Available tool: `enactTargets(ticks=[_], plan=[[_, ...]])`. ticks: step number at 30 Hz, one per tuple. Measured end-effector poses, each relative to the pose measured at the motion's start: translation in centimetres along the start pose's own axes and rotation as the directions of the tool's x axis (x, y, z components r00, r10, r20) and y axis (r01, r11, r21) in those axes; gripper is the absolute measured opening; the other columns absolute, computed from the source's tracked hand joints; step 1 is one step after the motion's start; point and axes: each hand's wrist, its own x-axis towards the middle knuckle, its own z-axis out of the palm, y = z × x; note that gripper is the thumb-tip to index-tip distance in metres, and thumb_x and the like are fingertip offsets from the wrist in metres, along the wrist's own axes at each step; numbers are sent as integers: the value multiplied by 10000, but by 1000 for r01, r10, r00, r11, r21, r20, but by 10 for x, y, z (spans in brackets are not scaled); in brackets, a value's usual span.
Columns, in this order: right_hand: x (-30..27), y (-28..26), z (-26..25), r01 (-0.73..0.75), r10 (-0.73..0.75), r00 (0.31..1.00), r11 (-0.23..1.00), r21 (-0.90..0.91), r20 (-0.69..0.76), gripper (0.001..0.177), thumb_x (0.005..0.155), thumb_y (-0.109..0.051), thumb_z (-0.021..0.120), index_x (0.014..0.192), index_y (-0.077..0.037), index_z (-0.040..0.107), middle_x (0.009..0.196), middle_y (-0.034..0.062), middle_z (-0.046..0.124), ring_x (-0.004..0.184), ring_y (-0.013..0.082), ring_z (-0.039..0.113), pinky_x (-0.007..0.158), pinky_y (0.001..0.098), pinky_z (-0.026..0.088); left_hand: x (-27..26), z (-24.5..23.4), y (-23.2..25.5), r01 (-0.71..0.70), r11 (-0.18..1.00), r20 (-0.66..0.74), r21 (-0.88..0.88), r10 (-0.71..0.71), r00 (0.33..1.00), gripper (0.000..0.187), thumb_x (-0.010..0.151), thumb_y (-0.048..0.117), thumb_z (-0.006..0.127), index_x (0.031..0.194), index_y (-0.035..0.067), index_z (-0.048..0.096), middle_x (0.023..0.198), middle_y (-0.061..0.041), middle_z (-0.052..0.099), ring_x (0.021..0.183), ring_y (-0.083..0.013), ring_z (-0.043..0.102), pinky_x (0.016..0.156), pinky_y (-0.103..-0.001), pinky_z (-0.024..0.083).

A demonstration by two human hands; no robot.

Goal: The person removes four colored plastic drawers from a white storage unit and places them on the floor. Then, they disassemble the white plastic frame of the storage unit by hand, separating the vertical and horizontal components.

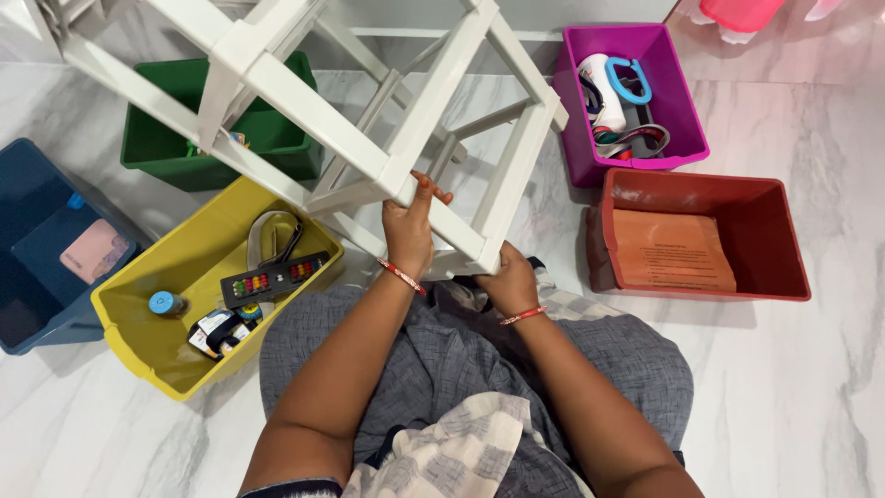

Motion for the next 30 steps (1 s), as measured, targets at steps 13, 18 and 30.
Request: enactTargets(ticks=[13,18,30], plan=[[28,-51,-42,56,-51,998,978,-201,28,359,723,-235,833,952,-19,661,878,189,718,852,362,707,745,434,543,37,22,36,50,996,-19,-67,-51,998,242,945,214,755,1022,92,561,894,-18,581,842,-134,604,838,-427,632],[36,-66,-59,145,-134,989,964,-223,65,395,731,-253,839,974,-11,644,888,204,708,872,381,705,747,445,542,46,23,38,42,997,-16,-66,-44,999,241,952,164,739,1064,92,537,932,-24,600,871,-145,623,848,-442,623],[32,-64,-96,232,-181,960,941,-245,213,426,697,-240,840,993,-9,640,958,204,702,923,386,688,781,451,531,21,20,26,51,988,-32,-144,-56,998,232,955,117,720,1091,110,533,950,-32,621,875,-154,647,850,-474,633]])
